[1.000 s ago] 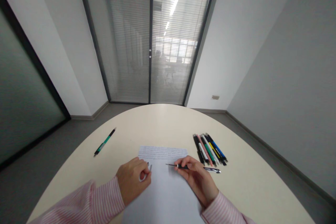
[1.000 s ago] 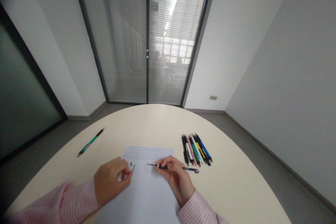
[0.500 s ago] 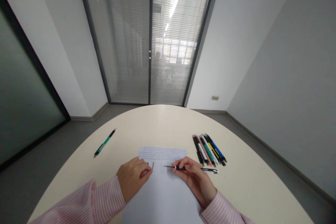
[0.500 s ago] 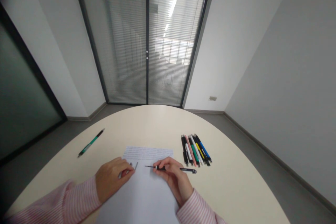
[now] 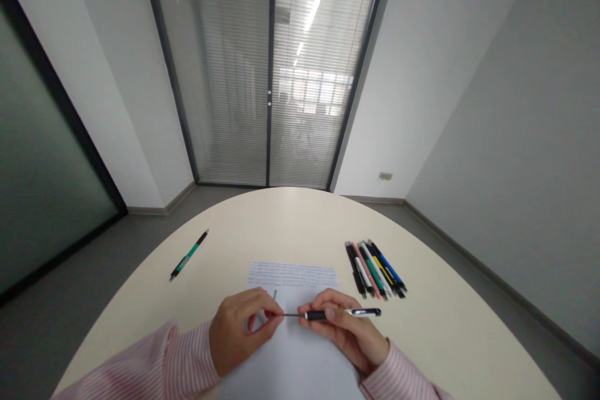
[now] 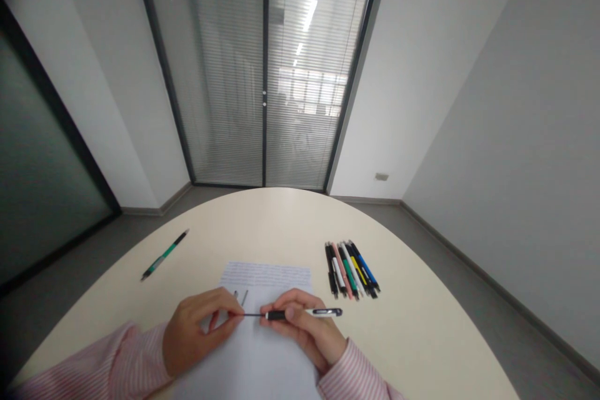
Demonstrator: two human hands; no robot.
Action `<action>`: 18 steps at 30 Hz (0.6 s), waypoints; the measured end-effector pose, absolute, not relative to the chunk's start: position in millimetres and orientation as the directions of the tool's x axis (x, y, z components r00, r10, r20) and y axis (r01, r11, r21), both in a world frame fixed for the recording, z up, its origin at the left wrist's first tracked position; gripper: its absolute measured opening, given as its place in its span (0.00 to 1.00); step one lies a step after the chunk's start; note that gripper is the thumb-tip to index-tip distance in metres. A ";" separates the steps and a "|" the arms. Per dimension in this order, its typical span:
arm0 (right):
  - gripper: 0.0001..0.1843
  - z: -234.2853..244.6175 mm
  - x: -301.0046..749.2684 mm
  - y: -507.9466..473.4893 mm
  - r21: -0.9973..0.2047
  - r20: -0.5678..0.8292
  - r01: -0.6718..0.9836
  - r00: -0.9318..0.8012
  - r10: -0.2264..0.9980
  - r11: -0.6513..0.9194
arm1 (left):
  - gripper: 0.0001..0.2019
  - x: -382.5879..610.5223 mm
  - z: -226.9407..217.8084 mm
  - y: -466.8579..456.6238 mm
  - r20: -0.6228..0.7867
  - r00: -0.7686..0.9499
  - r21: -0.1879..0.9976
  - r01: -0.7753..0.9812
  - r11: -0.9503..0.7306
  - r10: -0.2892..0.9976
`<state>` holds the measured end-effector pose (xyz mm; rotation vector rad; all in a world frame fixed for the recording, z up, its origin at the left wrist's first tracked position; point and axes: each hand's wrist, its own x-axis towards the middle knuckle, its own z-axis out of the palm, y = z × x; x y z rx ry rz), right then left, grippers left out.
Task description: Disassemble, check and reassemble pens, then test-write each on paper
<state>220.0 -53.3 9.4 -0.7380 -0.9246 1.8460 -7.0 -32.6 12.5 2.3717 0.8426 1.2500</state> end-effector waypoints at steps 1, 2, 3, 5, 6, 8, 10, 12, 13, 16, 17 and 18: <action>0.12 9.6 220.4 -53.5 -0.829 -0.109 -0.473 -0.386 0.916 -0.298 | 0.05 -8.2 13.8 -32.8 0.637 0.413 0.548 0.351 -0.759 0.651; 0.12 9.8 220.8 -53.5 -0.822 -0.114 -0.487 -0.364 0.924 -0.294 | 0.05 -9.7 14.9 -32.9 0.641 0.380 0.565 0.354 -0.745 0.667; 0.12 9.8 221.2 -53.4 -0.815 -0.121 -0.503 -0.337 0.934 -0.287 | 0.04 -11.4 15.6 -32.9 0.645 0.346 0.583 0.354 -0.731 0.682; 0.11 9.0 221.9 -52.7 -0.804 -0.133 -0.534 -0.269 0.954 -0.263 | 0.04 -14.9 16.5 -32.4 0.649 0.267 0.634 0.328 -0.700 0.713; 0.11 8.2 222.2 -52.0 -0.799 -0.137 -0.551 -0.228 0.964 -0.243 | 0.04 -16.7 16.9 -31.9 0.647 0.222 0.666 0.300 -0.683 0.729; 0.10 6.0 222.5 -50.1 -0.795 -0.140 -0.575 -0.137 0.981 -0.194 | 0.04 -19.9 18.1 -30.9 0.646 0.142 0.716 0.227 -0.660 0.750; 0.10 3.5 222.4 -47.8 -0.801 -0.144 -0.582 -0.048 0.988 -0.144 | 0.05 -22.9 19.7 -30.0 0.681 0.097 0.701 0.198 -0.685 0.725; 0.11 1.6 222.2 -45.6 -0.810 -0.142 -0.576 0.016 0.990 -0.107 | 0.06 -25.9 20.9 -29.7 0.757 0.126 0.598 0.258 -0.758 0.641; 0.12 1.0 222.1 -44.6 -0.815 -0.140 -0.572 0.037 0.989 -0.094 | 0.07 -27.2 21.1 -29.8 0.791 0.183 0.520 0.301 -0.799 0.584; 0.12 -0.1 221.9 -42.8 -0.827 -0.128 -0.559 0.079 0.989 -0.062 | 0.07 -28.1 20.0 -30.5 0.808 0.431 0.246 0.373 -0.895 0.402; 0.12 -0.5 222.0 -42.5 -0.833 -0.122 -0.551 0.092 0.988 -0.051 | 0.09 -26.9 19.2 -30.9 0.793 0.508 0.148 0.374 -0.916 0.336; 0.12 -1.1 222.0 -42.1 -0.840 -0.115 -0.542 0.104 0.988 -0.041 | 0.11 -25.1 18.1 -31.5 0.781 0.565 0.048 0.371 -0.927 0.267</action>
